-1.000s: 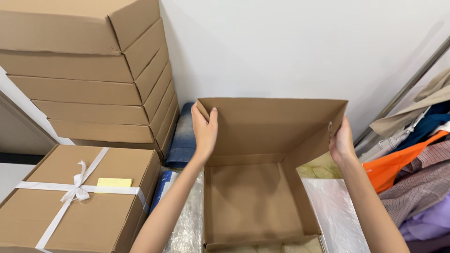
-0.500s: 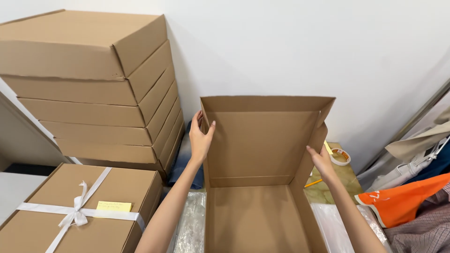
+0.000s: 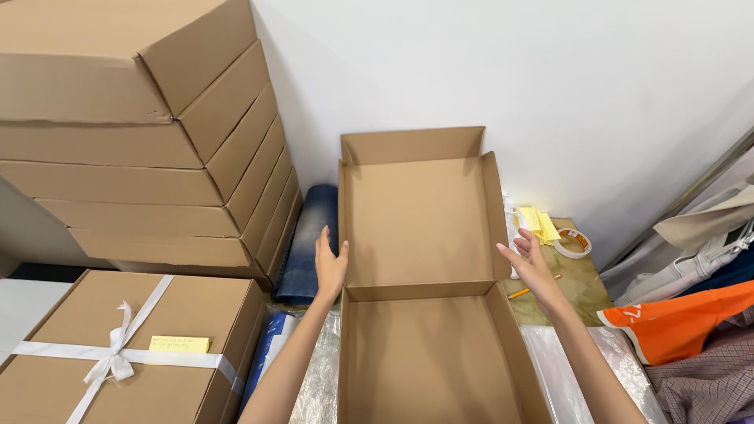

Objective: Packing a wrapped item into a cardboard box and tying a decorative white ribbon around it

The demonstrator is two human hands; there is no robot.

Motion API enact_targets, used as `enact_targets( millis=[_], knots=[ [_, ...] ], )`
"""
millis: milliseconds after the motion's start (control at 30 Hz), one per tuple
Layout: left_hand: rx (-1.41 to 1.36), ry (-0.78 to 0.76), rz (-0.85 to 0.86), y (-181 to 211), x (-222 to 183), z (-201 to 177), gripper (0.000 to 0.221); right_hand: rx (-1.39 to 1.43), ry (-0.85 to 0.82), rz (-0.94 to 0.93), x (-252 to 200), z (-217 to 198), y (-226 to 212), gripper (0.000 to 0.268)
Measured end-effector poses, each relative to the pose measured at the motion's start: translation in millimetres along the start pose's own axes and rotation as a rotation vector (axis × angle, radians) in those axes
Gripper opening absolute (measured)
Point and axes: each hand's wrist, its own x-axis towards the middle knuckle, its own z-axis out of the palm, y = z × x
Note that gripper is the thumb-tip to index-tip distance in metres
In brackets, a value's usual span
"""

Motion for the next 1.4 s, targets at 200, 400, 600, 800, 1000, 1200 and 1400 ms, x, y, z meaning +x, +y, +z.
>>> enact_targets(
  millis=[200, 400, 600, 800, 1000, 1200, 1400],
  knots=[
    [-0.147, -0.065, 0.067, 25.2, -26.2, -9.1, 0.061, 0.052, -0.022, -0.071, -17.1, 6.9, -13.9, 0.076],
    [-0.203, -0.019, 0.082, 21.3, -78.7, -38.5, 0.062, 0.047, -0.059, -0.122, -60.5, 24.7, -5.2, 0.069],
    [-0.18, 0.107, 0.011, -74.3, -115.4, -63.1, 0.057, 0.007, -0.129, -0.172, -86.1, 53.4, 64.2, 0.063],
    [0.014, 0.158, -0.203, -194.7, -149.1, -101.5, 0.078, -0.023, -0.154, -0.185, -107.6, 70.1, 122.3, 0.059],
    [0.4, 0.001, -0.31, -226.1, -174.1, -111.4, 0.103, -0.029, -0.255, -0.031, -130.8, 87.8, 146.0, 0.06],
    [0.541, -0.006, -0.282, -235.6, -167.8, -116.0, 0.098, -0.018, -0.306, 0.009, -133.6, 106.4, 145.1, 0.06],
    [0.538, -0.038, -0.306, -259.8, -154.1, -124.8, 0.089, -0.005, -0.333, 0.108, -129.1, 105.0, 144.5, 0.059]
  ],
)
